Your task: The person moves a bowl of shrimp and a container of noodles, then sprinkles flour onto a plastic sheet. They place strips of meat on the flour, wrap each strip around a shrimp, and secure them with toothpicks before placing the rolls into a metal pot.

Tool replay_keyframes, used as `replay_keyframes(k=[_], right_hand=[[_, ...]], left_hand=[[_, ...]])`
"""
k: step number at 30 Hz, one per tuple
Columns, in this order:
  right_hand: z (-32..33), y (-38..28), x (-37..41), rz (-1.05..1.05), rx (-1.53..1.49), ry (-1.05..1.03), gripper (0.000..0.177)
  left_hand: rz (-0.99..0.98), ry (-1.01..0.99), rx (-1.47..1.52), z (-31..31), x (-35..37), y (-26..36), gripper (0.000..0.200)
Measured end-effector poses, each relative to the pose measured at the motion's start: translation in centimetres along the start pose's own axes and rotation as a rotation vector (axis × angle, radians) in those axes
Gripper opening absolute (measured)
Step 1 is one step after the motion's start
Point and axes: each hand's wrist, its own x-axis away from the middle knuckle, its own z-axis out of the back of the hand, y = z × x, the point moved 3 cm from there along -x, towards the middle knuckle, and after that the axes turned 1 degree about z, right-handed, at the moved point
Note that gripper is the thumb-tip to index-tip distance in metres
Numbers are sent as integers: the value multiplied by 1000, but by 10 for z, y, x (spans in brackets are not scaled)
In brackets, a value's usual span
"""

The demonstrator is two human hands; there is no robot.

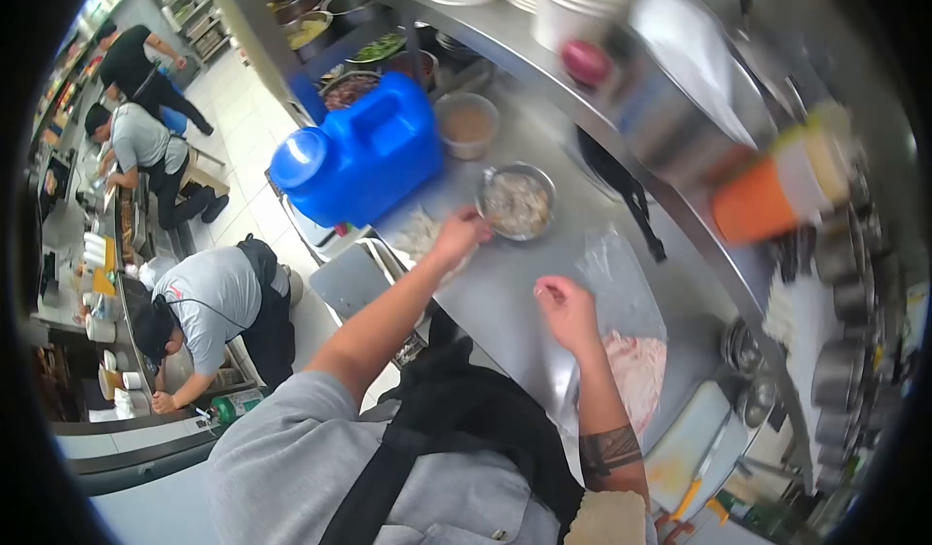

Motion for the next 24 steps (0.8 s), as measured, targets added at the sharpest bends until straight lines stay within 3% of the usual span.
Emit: replay_keyframes(k=[3,5,7,9,12,14,15,17,19,22,24], right_hand=[[-34,-23,-108,6,-217,4,20],[-59,-29,-194,146,-108,87,24],[-76,-56,-263,138,322,143,36],[-100,-35,-329,265,600,353,43],[-115,-21,-388,130,623,312,35],[-120,10,-416,-159,207,90,28],[-116,3,-412,-171,215,102,28],[-118,-22,-397,-425,-231,16,11],[-116,-25,-397,-449,-194,22,11],[-105,-15,-405,-462,-215,-36,10],[-94,-13,-409,-457,-269,-86,8]], left_hand=[[-167,-32,-304,36,5,-3,31],[-251,6,-393,67,13,-3,30],[-272,-95,-451,81,26,5,29],[-211,-126,-441,93,41,22,28],[-154,-142,-432,114,37,26,28],[-144,-132,-434,125,32,32,33],[-142,-150,-428,125,25,31,33],[-255,-51,-419,124,8,28,38],[-280,-44,-365,113,-9,38,38],[-263,-13,-525,94,-27,68,36],[-573,3,-542,80,-38,91,39]])
